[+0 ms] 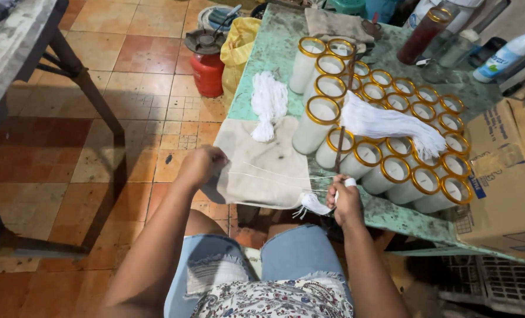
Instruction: Tying and preparing individual cotton wicks for candle production.
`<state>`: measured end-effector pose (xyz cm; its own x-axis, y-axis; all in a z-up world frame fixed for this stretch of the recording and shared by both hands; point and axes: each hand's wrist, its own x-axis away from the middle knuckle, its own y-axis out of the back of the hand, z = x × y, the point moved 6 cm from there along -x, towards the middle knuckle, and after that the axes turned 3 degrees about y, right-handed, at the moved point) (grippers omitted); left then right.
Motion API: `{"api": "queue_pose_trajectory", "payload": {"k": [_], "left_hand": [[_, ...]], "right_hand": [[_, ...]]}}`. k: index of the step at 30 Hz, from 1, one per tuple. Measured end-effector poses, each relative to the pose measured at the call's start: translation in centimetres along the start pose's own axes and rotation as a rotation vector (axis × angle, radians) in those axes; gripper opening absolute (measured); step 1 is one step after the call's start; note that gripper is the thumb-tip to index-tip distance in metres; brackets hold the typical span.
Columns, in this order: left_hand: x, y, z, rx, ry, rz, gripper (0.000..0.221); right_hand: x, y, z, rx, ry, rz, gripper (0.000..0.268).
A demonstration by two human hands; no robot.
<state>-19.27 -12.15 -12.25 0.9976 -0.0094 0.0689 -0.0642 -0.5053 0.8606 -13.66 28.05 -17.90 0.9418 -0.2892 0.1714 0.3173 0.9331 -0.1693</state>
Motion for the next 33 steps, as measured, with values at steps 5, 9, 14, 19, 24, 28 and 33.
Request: {"api": "queue_pose_trajectory", "payload": {"k": [5, 9, 14, 19, 24, 28, 33], "left_hand": [[2.7, 0.2, -2.1, -0.113, -0.099, 0.021, 0.013], [3.6, 1.0, -4.1, -0.187, -0.188, 0.002, 0.014], [1.1, -0.4, -4.8, -0.033, -0.208, -0.007, 0.014], [-0.5, -2.8, -5.3, -0.073, -0.223, 0.019, 0.009], [-1.8, -4.5, -5.1, -0.225, -0.281, -0.078, 0.011], [1.4, -0.3, -5.6, -0.158, -0.249, -0.135, 0.012], [1.6, 0.8, -3.6, -0.116, -0.209, -0.183, 0.009]], "right_hand": [[-0.4, 0.4, -0.6, -0.037, 0.017, 0.023, 0.014], [-0.5, 0.5, -0.9, -0.049, 0.022, 0.025, 0.013], [-0.4, 0.3, -0.8, -0.041, 0.03, 0.026, 0.01], [-0.6, 0.5, -1.0, -0.058, 0.026, 0.028, 0.008], [-0.5, 1.4, -0.9, -0.179, 0.094, -0.028, 0.01], [0.4, 3.6, -1.3, -0.348, 0.061, 0.017, 0.009], [3.6, 2.5, 1.8, -0.149, 0.266, 0.072, 0.024]]}}
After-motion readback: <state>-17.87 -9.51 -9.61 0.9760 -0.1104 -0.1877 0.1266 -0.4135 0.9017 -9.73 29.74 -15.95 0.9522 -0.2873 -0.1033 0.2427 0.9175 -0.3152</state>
